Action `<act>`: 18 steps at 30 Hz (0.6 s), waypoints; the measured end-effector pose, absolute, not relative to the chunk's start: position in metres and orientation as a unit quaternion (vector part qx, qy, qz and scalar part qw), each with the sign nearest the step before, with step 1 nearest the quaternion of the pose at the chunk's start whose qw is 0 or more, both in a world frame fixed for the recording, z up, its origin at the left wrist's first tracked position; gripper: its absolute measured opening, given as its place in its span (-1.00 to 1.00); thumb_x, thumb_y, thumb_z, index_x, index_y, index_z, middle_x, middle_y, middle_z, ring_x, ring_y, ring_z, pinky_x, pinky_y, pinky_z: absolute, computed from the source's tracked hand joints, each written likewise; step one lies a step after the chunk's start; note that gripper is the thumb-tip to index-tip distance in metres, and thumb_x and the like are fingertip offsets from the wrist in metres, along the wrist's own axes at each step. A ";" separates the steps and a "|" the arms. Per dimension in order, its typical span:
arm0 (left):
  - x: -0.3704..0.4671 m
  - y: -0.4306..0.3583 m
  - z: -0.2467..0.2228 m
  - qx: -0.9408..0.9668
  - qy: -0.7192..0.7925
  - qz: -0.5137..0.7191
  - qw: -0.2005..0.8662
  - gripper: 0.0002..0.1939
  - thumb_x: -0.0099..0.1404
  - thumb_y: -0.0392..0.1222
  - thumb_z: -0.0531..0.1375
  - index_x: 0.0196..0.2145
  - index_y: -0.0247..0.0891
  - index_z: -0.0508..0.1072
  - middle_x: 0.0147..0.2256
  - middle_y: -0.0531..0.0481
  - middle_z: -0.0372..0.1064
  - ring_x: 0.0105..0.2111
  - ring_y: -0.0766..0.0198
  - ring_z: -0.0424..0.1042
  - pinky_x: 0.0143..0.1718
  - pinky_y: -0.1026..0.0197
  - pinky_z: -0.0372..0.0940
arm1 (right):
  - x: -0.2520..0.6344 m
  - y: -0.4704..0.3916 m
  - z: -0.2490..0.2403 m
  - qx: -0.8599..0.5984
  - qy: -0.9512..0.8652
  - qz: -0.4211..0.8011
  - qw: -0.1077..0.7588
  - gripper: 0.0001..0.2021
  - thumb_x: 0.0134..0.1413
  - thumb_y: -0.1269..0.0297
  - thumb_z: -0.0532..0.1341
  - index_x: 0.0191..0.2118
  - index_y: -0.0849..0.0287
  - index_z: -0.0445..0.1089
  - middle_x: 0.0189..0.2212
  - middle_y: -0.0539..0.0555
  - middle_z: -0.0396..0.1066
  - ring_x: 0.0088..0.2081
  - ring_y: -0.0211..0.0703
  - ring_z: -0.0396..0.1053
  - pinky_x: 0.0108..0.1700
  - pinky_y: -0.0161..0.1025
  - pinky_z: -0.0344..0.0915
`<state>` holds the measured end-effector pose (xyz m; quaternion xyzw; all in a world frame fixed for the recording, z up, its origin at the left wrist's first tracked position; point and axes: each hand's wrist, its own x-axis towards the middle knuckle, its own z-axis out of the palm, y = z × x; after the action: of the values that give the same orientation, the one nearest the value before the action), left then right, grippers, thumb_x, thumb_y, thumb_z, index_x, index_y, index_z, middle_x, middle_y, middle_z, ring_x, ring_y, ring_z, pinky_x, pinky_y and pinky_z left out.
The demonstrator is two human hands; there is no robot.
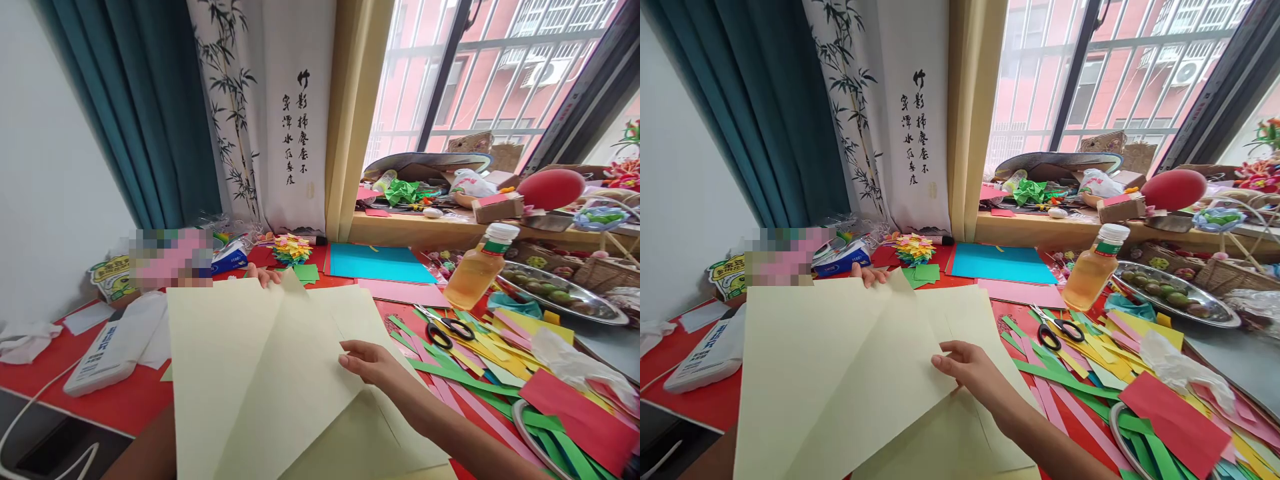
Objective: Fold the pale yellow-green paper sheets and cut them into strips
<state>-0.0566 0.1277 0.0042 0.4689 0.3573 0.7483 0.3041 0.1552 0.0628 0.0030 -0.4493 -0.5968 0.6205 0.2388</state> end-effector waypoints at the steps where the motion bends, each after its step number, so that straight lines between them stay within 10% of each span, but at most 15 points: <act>1: -0.054 0.126 0.004 0.470 0.346 0.751 0.309 -0.51 0.30 0.08 -0.39 -0.62 -0.22 -0.03 -0.56 0.06 0.08 -0.43 0.37 0.24 -0.16 0.16 0.22 | 0.154 0.061 0.005 -0.431 -0.594 0.638 0.235 -0.71 -0.05 0.07 0.14 -0.32 0.22 0.34 -0.38 0.05 0.31 -0.32 -0.24 0.27 -0.31 -0.34 0.19; 8: -0.049 0.127 -0.002 0.596 0.324 0.638 0.365 -0.52 0.31 0.00 -0.23 -0.63 -0.19 0.22 -0.73 0.10 -0.06 -0.57 0.33 0.21 -0.22 0.07 0.23 | 0.179 0.066 0.001 -0.453 -0.560 0.645 0.255 -0.75 -0.05 0.11 0.14 -0.47 0.24 0.25 -0.57 -0.05 0.15 -0.56 -0.37 0.13 -0.57 -0.42 0.08; 18: -0.056 0.095 0.033 0.876 0.282 -0.037 0.389 -0.69 0.26 -0.01 -0.05 -0.30 -0.04 0.47 -0.34 0.14 0.47 -0.20 0.25 0.38 0.15 0.06 -0.17 | 0.238 0.034 -0.017 -0.581 -0.485 0.553 0.349 -0.52 -0.04 -0.01 0.09 0.02 0.03 0.21 -0.31 0.05 0.42 -0.34 -0.10 0.39 -0.42 -0.29 0.33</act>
<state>-0.0563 0.0955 0.0331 0.8762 0.2823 -0.0372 0.3890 0.2383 0.0345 -0.0175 -0.5808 -0.4846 0.5530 0.3494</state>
